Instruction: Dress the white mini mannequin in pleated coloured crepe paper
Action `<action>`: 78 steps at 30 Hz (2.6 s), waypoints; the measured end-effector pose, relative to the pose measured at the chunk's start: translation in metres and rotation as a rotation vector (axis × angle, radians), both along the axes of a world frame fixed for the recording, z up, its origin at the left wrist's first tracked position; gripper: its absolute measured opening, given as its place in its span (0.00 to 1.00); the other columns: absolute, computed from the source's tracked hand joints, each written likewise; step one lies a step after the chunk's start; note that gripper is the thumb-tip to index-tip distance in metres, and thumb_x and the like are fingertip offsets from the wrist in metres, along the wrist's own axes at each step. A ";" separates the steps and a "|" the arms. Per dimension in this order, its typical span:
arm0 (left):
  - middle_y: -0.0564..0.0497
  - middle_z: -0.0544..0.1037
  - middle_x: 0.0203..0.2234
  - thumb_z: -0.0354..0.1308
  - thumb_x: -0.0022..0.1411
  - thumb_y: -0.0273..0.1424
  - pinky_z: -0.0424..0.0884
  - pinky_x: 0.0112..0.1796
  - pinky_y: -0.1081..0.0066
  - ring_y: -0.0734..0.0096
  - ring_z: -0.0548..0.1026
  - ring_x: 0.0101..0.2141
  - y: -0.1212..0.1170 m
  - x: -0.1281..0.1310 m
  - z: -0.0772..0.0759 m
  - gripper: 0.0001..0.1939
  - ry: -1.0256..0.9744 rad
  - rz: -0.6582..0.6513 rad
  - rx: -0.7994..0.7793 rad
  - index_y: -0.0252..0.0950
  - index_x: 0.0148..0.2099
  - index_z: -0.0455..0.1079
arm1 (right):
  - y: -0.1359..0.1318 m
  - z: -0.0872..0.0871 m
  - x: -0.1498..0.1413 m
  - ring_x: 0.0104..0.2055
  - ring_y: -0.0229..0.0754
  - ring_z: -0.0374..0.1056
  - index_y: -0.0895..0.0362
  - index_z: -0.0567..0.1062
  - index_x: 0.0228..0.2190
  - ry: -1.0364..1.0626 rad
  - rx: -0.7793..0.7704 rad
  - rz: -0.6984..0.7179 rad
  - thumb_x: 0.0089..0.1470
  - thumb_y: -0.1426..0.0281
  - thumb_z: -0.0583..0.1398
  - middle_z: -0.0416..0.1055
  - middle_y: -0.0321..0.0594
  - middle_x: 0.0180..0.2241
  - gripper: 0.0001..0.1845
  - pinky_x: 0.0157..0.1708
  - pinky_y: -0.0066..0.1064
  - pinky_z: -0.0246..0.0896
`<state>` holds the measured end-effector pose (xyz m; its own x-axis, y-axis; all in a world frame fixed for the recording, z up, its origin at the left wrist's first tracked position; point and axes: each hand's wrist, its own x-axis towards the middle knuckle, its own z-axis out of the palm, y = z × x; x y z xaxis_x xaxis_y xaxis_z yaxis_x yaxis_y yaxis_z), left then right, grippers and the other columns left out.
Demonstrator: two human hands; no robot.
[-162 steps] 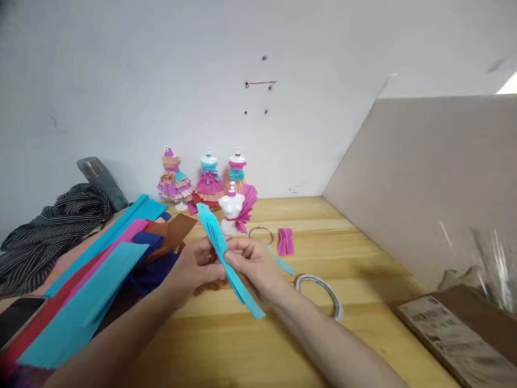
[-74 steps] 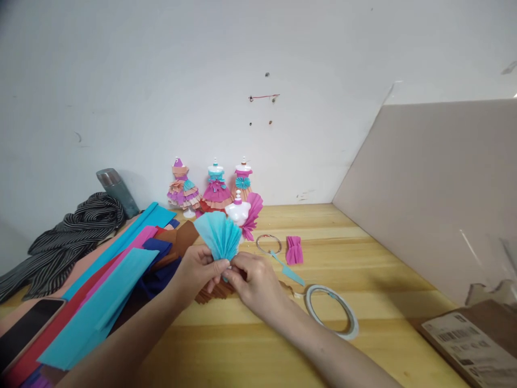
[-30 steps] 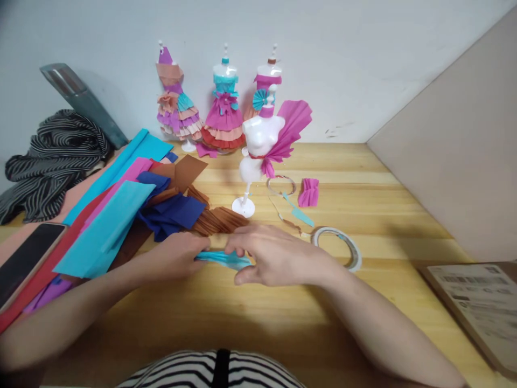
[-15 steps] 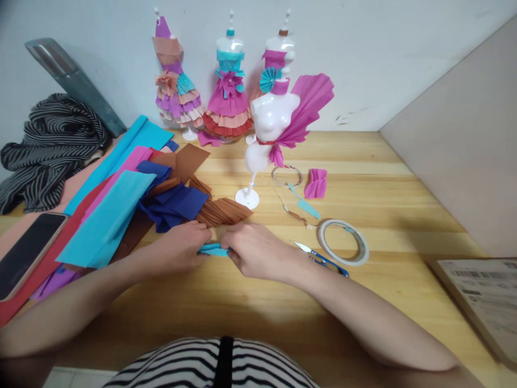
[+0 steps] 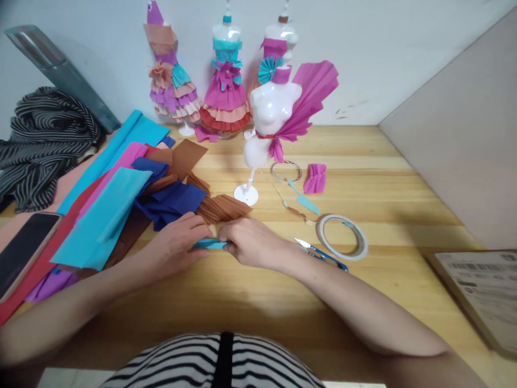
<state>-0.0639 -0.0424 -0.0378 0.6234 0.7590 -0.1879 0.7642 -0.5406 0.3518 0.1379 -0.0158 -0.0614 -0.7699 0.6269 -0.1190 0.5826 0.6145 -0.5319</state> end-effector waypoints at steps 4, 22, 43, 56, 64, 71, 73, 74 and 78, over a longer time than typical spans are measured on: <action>0.49 0.73 0.34 0.55 0.63 0.30 0.65 0.39 0.67 0.66 0.68 0.38 0.005 -0.002 -0.012 0.05 -0.072 -0.038 0.010 0.35 0.37 0.70 | 0.002 -0.005 0.001 0.28 0.37 0.65 0.59 0.76 0.30 0.025 -0.003 -0.004 0.49 0.79 0.60 0.74 0.39 0.28 0.06 0.27 0.27 0.49; 0.50 0.71 0.29 0.50 0.65 0.26 0.63 0.38 0.69 0.69 0.66 0.35 0.013 -0.006 -0.023 0.11 -0.169 -0.047 -0.001 0.33 0.30 0.69 | 0.013 0.006 0.012 0.26 0.33 0.63 0.57 0.77 0.29 0.041 -0.166 0.073 0.48 0.83 0.57 0.72 0.34 0.25 0.12 0.28 0.24 0.50; 0.48 0.73 0.30 0.47 0.67 0.27 0.64 0.40 0.69 0.68 0.66 0.34 0.008 -0.008 -0.027 0.14 -0.214 -0.076 0.085 0.33 0.31 0.69 | 0.017 -0.001 0.018 0.29 0.36 0.66 0.56 0.78 0.31 0.050 -0.177 0.095 0.50 0.80 0.58 0.74 0.36 0.28 0.11 0.30 0.26 0.53; 0.49 0.72 0.28 0.45 0.68 0.27 0.64 0.38 0.68 0.68 0.65 0.32 0.007 -0.007 -0.038 0.16 -0.205 -0.116 0.231 0.34 0.28 0.67 | 0.014 0.009 0.011 0.28 0.35 0.62 0.59 0.74 0.25 0.030 -0.117 0.118 0.52 0.82 0.56 0.68 0.35 0.24 0.10 0.28 0.26 0.50; 0.48 0.73 0.29 0.46 0.67 0.26 0.64 0.39 0.66 0.67 0.65 0.34 0.004 -0.009 -0.047 0.14 -0.236 -0.093 0.258 0.34 0.28 0.67 | 0.005 0.002 0.014 0.31 0.39 0.65 0.59 0.73 0.30 0.032 -0.017 0.042 0.55 0.79 0.56 0.70 0.41 0.29 0.07 0.31 0.28 0.54; 0.47 0.73 0.30 0.47 0.66 0.25 0.65 0.39 0.67 0.67 0.66 0.35 0.003 -0.009 -0.046 0.13 -0.263 -0.053 0.226 0.34 0.29 0.67 | -0.007 -0.008 0.021 0.31 0.40 0.66 0.60 0.73 0.33 0.071 0.071 -0.032 0.60 0.74 0.54 0.71 0.43 0.31 0.08 0.31 0.29 0.58; 0.47 0.73 0.30 0.48 0.66 0.25 0.65 0.39 0.67 0.67 0.66 0.36 0.003 -0.009 -0.046 0.13 -0.272 -0.054 0.225 0.33 0.29 0.68 | -0.010 -0.012 0.024 0.30 0.40 0.65 0.59 0.73 0.32 0.088 0.109 -0.033 0.61 0.74 0.53 0.70 0.43 0.31 0.09 0.30 0.29 0.58; 0.47 0.73 0.30 0.48 0.66 0.25 0.65 0.39 0.67 0.67 0.66 0.36 0.003 -0.009 -0.046 0.13 -0.274 -0.057 0.226 0.33 0.29 0.68 | -0.012 -0.014 0.026 0.30 0.39 0.65 0.59 0.73 0.32 0.098 0.130 -0.034 0.61 0.74 0.52 0.70 0.42 0.30 0.10 0.29 0.29 0.58; 0.47 0.73 0.30 0.48 0.66 0.24 0.66 0.38 0.68 0.68 0.66 0.36 0.003 -0.010 -0.048 0.13 -0.303 -0.054 0.242 0.33 0.29 0.68 | -0.018 -0.023 0.032 0.30 0.39 0.64 0.58 0.71 0.32 0.155 0.204 -0.054 0.63 0.74 0.51 0.68 0.41 0.29 0.11 0.29 0.29 0.58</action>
<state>-0.0741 -0.0395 -0.0860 0.6632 0.7235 0.1913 0.6133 -0.6720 0.4152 0.1695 -0.0333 -0.0844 -0.7339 0.6664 0.1314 0.5385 0.6887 -0.4855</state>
